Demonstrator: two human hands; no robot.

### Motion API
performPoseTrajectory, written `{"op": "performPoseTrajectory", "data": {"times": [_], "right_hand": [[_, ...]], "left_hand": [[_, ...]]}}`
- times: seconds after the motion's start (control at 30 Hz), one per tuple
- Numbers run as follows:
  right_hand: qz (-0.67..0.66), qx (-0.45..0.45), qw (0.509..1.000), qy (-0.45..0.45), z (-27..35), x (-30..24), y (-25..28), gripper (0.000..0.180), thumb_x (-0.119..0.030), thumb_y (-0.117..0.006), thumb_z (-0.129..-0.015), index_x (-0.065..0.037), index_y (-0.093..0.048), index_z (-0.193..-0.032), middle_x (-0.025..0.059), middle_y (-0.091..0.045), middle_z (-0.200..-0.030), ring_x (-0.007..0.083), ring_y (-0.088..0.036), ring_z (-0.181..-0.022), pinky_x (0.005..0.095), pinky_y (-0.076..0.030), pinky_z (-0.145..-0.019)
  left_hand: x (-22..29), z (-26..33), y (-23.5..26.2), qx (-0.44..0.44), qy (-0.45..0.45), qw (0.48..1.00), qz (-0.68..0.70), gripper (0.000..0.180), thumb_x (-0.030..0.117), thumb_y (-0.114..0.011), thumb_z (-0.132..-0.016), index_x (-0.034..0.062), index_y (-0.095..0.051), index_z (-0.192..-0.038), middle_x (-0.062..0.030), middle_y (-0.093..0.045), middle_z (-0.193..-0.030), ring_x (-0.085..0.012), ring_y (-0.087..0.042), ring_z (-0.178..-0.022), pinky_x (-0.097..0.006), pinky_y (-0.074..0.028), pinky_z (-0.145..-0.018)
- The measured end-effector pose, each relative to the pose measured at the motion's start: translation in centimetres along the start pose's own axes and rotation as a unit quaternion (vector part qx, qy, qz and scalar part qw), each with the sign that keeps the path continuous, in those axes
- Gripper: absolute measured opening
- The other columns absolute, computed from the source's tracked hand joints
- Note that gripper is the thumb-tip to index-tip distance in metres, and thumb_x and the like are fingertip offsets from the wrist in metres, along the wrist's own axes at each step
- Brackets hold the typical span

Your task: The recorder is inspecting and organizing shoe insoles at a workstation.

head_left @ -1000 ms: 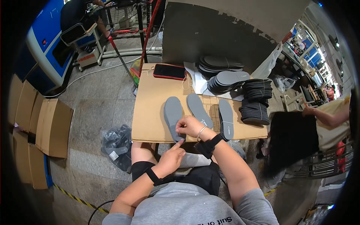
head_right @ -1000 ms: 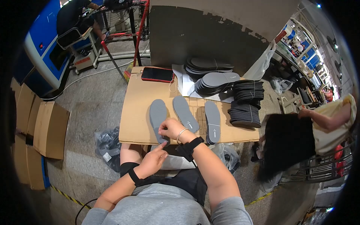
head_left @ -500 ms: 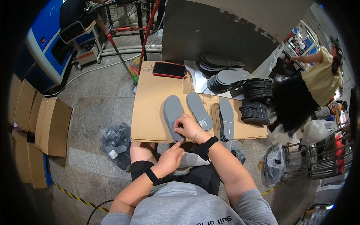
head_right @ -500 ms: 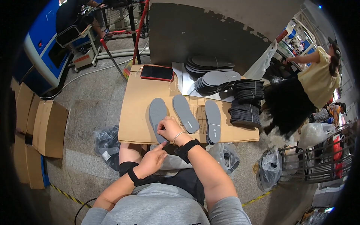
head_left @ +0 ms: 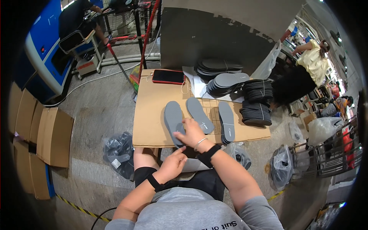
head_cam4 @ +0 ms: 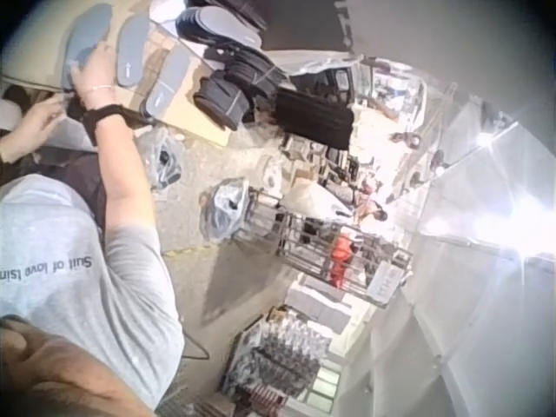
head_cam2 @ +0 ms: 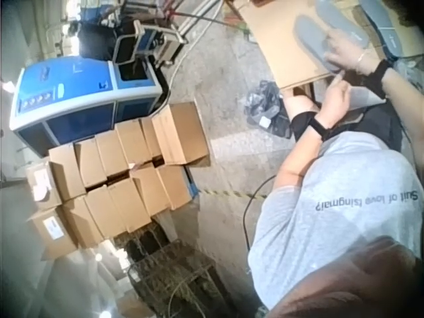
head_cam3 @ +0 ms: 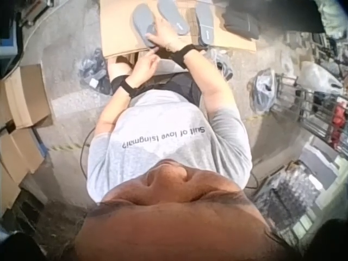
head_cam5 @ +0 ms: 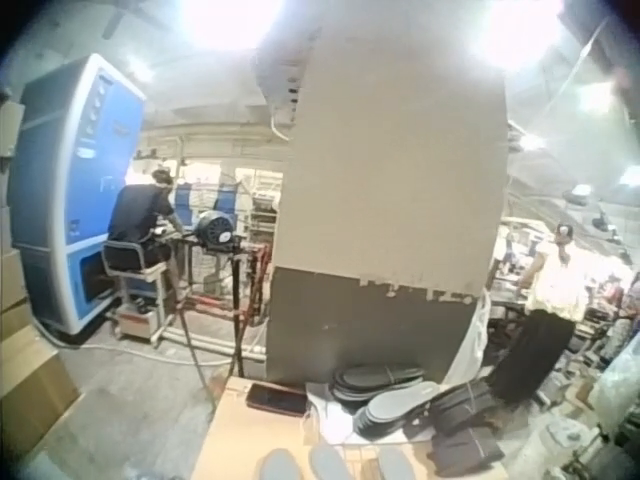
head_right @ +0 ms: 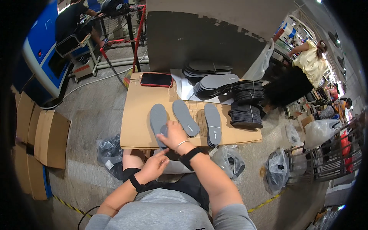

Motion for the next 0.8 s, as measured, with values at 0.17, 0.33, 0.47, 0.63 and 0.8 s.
{"op": "performPoseTrajectory", "data": {"times": [0.17, 0.33, 0.47, 0.63, 0.8], "right_hand": [[0.094, -0.117, 0.986, -0.07, 0.0, -1.4, -2.2, 0.059, -0.035, -0.072, -0.069, 0.006, -0.044, -0.102, 0.024, -0.053, -0.101, 0.038, -0.052, -0.1, 0.0404, -0.046, -0.084], [-0.024, -0.056, 0.993, -0.102, 0.0, 0.9, 1.3, 0.054, -0.033, -0.07, -0.071, 0.004, -0.046, -0.102, 0.0252, -0.053, -0.103, 0.0376, -0.053, -0.1, 0.0423, -0.046, -0.083], [0.135, 0.007, 0.986, -0.098, 1.3, 3.5, 4.4, 0.061, -0.038, -0.072, -0.07, 0.003, -0.047, -0.108, 0.0252, -0.054, -0.104, 0.0387, -0.054, -0.099, 0.0429, -0.045, -0.084], [-0.273, -0.25, 0.929, -0.021, 6.0, -0.2, 2.2, 0.042, -0.029, -0.069, -0.078, -0.002, -0.056, -0.107, 0.0137, -0.063, -0.093, 0.0227, -0.06, -0.086, 0.0311, -0.047, -0.077], [-0.259, -0.227, 0.938, -0.049, 7.3, -1.2, 0.9, 0.024, -0.021, -0.065, -0.081, -0.003, -0.06, -0.097, 0.0108, -0.064, -0.078, 0.0228, -0.062, -0.075, 0.0309, -0.047, -0.071]], "left_hand": [[0.0, 0.8, -0.4, -0.037, -0.008, 0.999, -0.008, 0.015, 0.01, -0.054, -0.084, -0.0035, -0.06, -0.086, -0.0215, -0.057, -0.112, -0.0389, -0.058, -0.095, -0.039, -0.047, -0.081], [-1.5, 1.5, 0.9, -0.02, 0.03, 0.998, 0.049, 0.022, 0.016, -0.054, -0.087, -0.004, -0.061, -0.094, -0.0187, -0.064, -0.101, -0.0295, -0.063, -0.089, -0.034, -0.047, -0.078], [-2.6, 1.1, 1.6, -0.06, 0.104, 0.982, 0.149, 0.02, 0.017, -0.054, -0.091, -0.0016, -0.061, -0.094, -0.0043, -0.065, -0.093, -0.0088, -0.055, -0.083, -0.025, -0.044, -0.075], [-4.2, 0.7, 3.3, -0.027, 0.177, 0.912, 0.369, 0.017, 0.019, -0.056, -0.09, 0.0028, -0.06, -0.092, 0.0002, -0.061, -0.083, -0.0071, -0.056, -0.076, -0.021, -0.044, -0.069], [-4.0, 0.7, 3.3, -0.042, 0.217, 0.871, 0.44, 0.02, 0.016, -0.061, -0.087, 0.0022, -0.061, -0.102, -0.004, -0.064, -0.09, -0.0099, -0.059, -0.082, -0.024, -0.046, -0.074]]}}
Point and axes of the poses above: each hand's wrist, its own z-axis away from the middle knuckle, its own y-axis out of the back of the hand, x = y × z, the point moved 6 cm from there along -z, towards the middle knuckle
